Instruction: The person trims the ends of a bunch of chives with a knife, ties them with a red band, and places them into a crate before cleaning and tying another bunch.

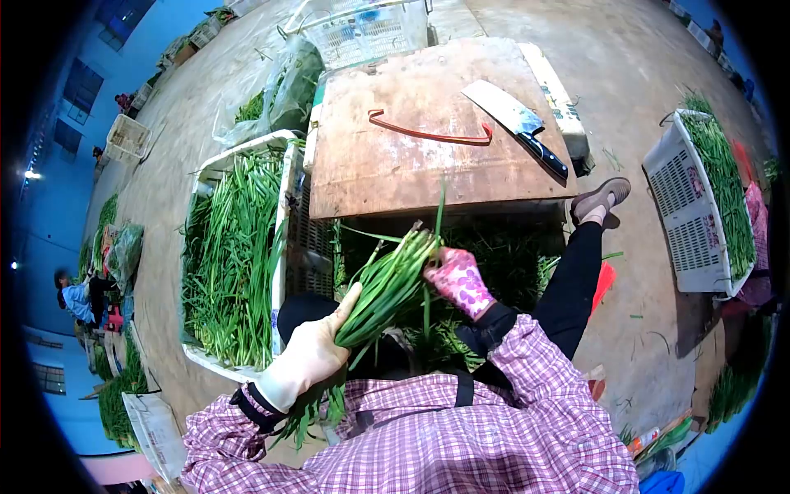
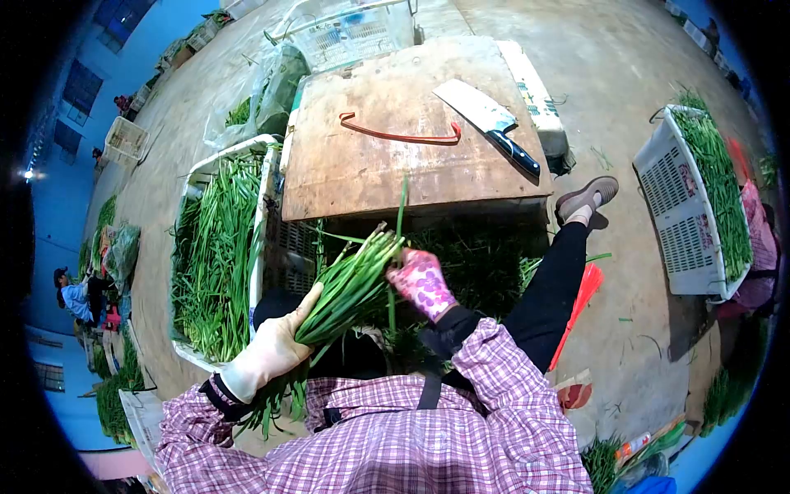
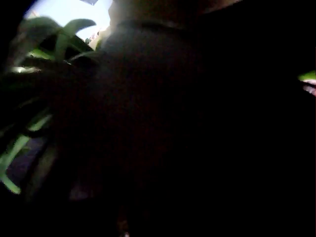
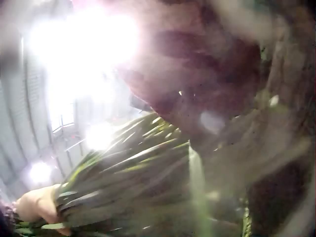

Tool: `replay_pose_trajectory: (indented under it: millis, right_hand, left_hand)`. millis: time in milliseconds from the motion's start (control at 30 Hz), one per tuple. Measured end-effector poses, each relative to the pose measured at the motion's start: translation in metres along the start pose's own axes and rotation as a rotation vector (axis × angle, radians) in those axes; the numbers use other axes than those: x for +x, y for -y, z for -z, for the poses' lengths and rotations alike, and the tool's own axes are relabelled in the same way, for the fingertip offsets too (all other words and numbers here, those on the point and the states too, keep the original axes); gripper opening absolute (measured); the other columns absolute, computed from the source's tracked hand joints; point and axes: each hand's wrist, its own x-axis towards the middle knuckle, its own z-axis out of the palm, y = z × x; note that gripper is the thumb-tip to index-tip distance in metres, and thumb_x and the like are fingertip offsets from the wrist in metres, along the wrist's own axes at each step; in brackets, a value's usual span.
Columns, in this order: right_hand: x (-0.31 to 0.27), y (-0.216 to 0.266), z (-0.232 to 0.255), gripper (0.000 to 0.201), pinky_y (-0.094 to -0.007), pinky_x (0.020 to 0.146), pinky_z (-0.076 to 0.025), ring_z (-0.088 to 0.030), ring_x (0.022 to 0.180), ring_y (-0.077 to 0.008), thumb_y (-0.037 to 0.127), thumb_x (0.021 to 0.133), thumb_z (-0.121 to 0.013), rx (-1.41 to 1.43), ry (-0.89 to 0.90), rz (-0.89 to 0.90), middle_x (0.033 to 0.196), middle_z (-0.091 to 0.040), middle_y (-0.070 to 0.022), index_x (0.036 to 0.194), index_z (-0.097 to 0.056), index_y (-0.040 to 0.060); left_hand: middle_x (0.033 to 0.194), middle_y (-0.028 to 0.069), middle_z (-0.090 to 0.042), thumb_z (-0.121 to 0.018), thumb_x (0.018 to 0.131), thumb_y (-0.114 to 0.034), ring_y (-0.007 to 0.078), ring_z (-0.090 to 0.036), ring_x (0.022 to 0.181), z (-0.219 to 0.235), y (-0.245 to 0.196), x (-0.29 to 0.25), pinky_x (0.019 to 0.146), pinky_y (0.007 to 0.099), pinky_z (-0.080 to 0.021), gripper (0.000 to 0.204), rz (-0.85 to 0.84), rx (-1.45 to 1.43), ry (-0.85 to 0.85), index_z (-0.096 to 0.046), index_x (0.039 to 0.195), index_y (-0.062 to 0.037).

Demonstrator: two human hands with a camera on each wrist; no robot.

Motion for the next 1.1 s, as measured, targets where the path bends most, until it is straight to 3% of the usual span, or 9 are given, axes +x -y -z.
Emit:
replay_pose_trajectory:
  millis: [167, 300, 433, 467, 567, 700, 833, 1000, 1100]
  right_hand:
    - [0.022, -0.084, 0.039, 0.039, -0.0376, 0.069, -0.056, -0.070, 0.073, -0.0300, 0.035, 0.081, -0.077, -0.456, -0.165, -0.197, 0.076, -0.069, -0.0178, 0.081, -0.064, -0.0013]
    - [-0.010, -0.022, 0.036, 0.027, -0.0287, 0.055, -0.050, -0.061, 0.060, -0.0112, 0.019, 0.086, -0.074, 0.686, 0.445, -0.153, 0.075, -0.067, -0.0076, 0.100, -0.067, -0.0034]
    - [0.014, -0.085, 0.037, 0.017, -0.0344, 0.060, -0.054, -0.068, 0.066, -0.0203, 0.012, 0.087, -0.067, -0.126, -0.255, 0.141, 0.074, -0.069, -0.0121, 0.099, -0.071, -0.0007]
    - [0.013, -0.089, 0.049, 0.019, -0.0363, 0.067, -0.055, -0.070, 0.073, -0.0240, 0.016, 0.089, -0.066, -0.150, -0.291, -0.125, 0.079, -0.071, -0.0151, 0.098, -0.072, 0.0013]
    - [-0.004, -0.024, 0.069, 0.029, -0.0352, 0.074, -0.055, -0.071, 0.083, -0.0254, 0.028, 0.088, -0.072, 0.344, -0.191, -0.086, 0.091, -0.074, -0.0136, 0.105, -0.073, 0.0047]
    - [-0.004, 0.016, 0.054, 0.041, -0.0354, 0.082, -0.055, -0.070, 0.094, -0.0237, 0.033, 0.086, -0.071, -0.078, 0.326, -0.021, 0.105, -0.073, -0.0117, 0.118, -0.068, 0.0076]
    - [0.019, -0.048, 0.067, 0.032, -0.0405, 0.080, -0.055, -0.070, 0.090, -0.0295, 0.032, 0.086, -0.068, -0.513, -0.105, -0.195, 0.090, -0.071, -0.0146, 0.107, -0.070, 0.0084]
    - [-0.009, 0.006, 0.049, 0.053, -0.0392, 0.092, -0.051, -0.065, 0.103, -0.0329, 0.047, 0.083, -0.073, 0.208, 0.279, 0.016, 0.109, -0.068, -0.0188, 0.121, -0.068, 0.0101]
    - [0.001, -0.021, 0.036, 0.042, -0.0399, 0.081, -0.054, -0.068, 0.087, -0.0316, 0.046, 0.082, -0.073, -0.078, 0.144, 0.017, 0.089, -0.070, -0.0156, 0.100, -0.074, 0.0080]
  left_hand:
    - [0.106, 0.0223, -0.068, -0.062, 0.075, 0.001, 0.0363, -0.068, 0.097, 0.004, 0.013, -0.009, 0.086, 0.0401, -0.054, 0.096, -0.069, 0.110, -0.055, -0.023, 0.156, -0.0317]
    - [0.118, 0.0173, -0.066, -0.060, 0.075, 0.005, 0.0334, -0.068, 0.097, 0.000, 0.014, -0.006, 0.084, 0.0374, -0.055, 0.093, -0.216, 0.155, -0.146, -0.028, 0.155, -0.0304]
    - [0.124, 0.0169, -0.064, -0.064, 0.072, 0.005, 0.0318, -0.070, 0.091, -0.003, 0.017, -0.006, 0.077, 0.0353, -0.058, 0.093, -0.287, 0.350, -0.221, -0.033, 0.152, -0.0307]
    - [0.127, 0.0166, -0.063, -0.064, 0.072, 0.005, 0.0311, -0.071, 0.089, -0.001, 0.015, -0.007, 0.074, 0.0350, -0.058, 0.093, -0.284, 0.418, -0.221, -0.035, 0.152, -0.0307]
    - [0.129, 0.0177, -0.061, -0.063, 0.070, 0.006, 0.0299, -0.072, 0.081, 0.002, 0.004, -0.005, 0.066, 0.0357, -0.059, 0.092, -0.283, 0.588, -0.246, -0.037, 0.150, -0.0313]
    - [0.131, 0.0192, -0.060, -0.062, 0.074, 0.004, 0.0271, -0.072, 0.074, 0.002, -0.002, 0.000, 0.063, 0.0352, -0.059, 0.088, -0.348, 0.707, -0.295, -0.038, 0.149, -0.0362]
    - [0.134, 0.0188, -0.058, -0.062, 0.077, 0.001, 0.0264, -0.071, 0.073, 0.004, 0.002, -0.005, 0.061, 0.0354, -0.059, 0.087, -0.311, 0.747, -0.234, -0.036, 0.149, -0.0392]
    - [0.135, 0.0176, -0.058, -0.063, 0.079, -0.001, 0.0249, -0.070, 0.071, -0.001, 0.002, 0.008, 0.060, 0.0352, -0.059, 0.086, -0.393, 0.817, -0.265, -0.035, 0.150, -0.0403]
    - [0.133, 0.0172, -0.059, -0.063, 0.078, 0.000, 0.0240, -0.069, 0.070, 0.003, 0.002, 0.007, 0.060, 0.0344, -0.058, 0.086, -0.372, 0.841, -0.233, -0.037, 0.149, -0.0404]
